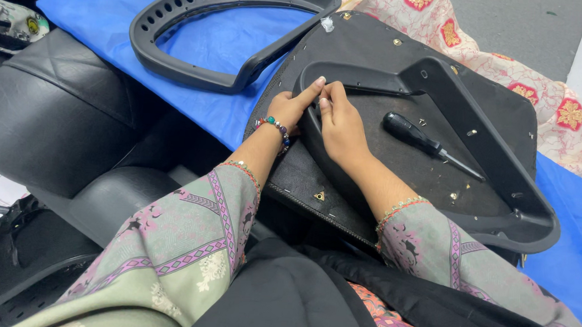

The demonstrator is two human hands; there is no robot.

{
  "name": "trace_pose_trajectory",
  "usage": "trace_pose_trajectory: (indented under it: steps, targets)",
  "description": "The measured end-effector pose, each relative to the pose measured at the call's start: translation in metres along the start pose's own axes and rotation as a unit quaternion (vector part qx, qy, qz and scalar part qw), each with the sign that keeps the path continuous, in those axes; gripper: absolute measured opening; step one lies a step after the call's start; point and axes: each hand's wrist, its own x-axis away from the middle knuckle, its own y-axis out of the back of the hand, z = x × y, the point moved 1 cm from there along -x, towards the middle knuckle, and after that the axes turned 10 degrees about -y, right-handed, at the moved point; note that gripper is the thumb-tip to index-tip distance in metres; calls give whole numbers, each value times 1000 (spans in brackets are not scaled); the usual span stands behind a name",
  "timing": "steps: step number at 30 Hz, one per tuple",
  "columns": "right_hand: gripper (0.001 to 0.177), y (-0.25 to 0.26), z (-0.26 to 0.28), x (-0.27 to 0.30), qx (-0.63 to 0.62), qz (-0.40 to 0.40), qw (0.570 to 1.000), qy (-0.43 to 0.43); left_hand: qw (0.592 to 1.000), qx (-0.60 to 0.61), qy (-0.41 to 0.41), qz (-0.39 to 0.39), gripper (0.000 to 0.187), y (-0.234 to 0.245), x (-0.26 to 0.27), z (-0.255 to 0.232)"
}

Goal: The person uses a screwdriver to unscrew screws from a black plastic chair seat shell resting on a blue-covered surface, removing screws one at a time and setting them on the shell. They reposition the shell and continue unscrewing screws along its edge throughout the clip.

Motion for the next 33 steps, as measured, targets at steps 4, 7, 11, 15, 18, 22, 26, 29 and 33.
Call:
trace_pose_trajectory:
  steps: [4,7,11,15,18,22,26,29,33]
  targets:
    - [17,2,3,8,6,-30,999,-27,999,32,20,32,69,4,1,-4]
    - [18,3,10,12,-10,-50,999,17,988,112,98,48,64,9,-5,-10]
    - [19,7,16,17,19,-65,998,-3,967,209,134,52,55,10,-11,-7]
    - [20,10,22,18,63,-72,995,-38,969,217,113,28,54,6,-14,1]
    - [21,10,24,17,69,-73,994,-46,967,228,110,22,54,5,-16,2]
    - [18,12,23,16,41,-75,996,-33,962,252,99,37,58,6,-12,1]
    - [14,9,11,14,9,-75,996,-56,954,281,75,70,65,12,-10,7]
    - [10,10,1,8,-51,-93,993,-45,960,260,88,49,69,11,-9,6]
    - [6,9,-15,3,-109,-75,983,-126,962,256,84,38,66,9,-5,2]
